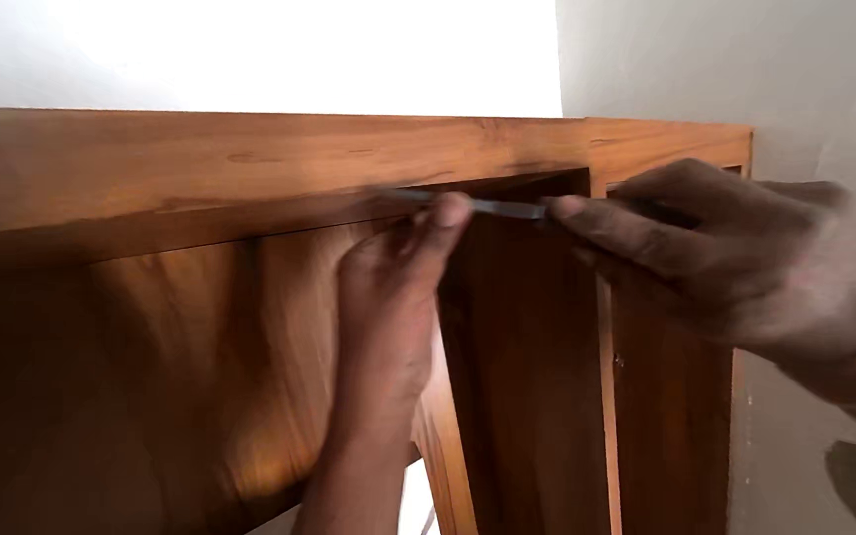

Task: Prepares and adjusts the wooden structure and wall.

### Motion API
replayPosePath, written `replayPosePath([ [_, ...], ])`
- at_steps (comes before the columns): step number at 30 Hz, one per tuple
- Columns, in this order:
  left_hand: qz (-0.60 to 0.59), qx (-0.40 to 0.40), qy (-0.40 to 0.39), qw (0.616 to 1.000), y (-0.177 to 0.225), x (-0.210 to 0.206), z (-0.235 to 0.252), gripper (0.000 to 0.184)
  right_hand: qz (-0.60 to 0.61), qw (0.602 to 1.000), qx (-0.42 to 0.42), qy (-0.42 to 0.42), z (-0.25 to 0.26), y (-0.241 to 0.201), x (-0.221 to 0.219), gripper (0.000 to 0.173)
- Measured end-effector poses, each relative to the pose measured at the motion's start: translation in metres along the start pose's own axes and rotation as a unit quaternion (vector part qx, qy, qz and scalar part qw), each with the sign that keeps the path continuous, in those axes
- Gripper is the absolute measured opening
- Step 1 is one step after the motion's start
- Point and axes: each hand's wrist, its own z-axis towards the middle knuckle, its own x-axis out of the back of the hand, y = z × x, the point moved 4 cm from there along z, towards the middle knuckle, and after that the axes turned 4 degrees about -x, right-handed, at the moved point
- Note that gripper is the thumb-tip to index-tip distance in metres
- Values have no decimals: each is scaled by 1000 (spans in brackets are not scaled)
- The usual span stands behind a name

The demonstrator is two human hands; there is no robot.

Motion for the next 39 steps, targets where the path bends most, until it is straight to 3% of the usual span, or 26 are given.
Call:
replayPosePath([
  [3,12,-19,38,999,1,0,-4,17,22,1000,11,-1,1,-3,0,41],
  [6,8,-14,9,1000,-1,-18,-6,16,22,1000,-13,-5,-19,12,-1,43],
  [11,22,-22,8,999,10,4,-5,20,19,1000,-1,12,0,-7,3,40],
  [15,14,-30,26,999,7,-10,-8,15,31,999,-15,3,-12,0,2,43],
  [23,20,-24,32,999,15,0,-10,18,29,999,-10,-13,-5,-4,3,49],
  [26,52,-25,15,998,22,15,-12,22,18,1000,0,2,7,-19,5,43],
  [31,37,-50,39,997,21,12,-10,16,31,999,-8,-15,0,-16,1,50],
  [35,63,-69,41,995,25,24,-12,16,23,1000,0,9,14,-33,4,42],
  [39,53,-68,30,996,27,23,-10,18,32,999,-14,-5,7,-29,-2,49],
])
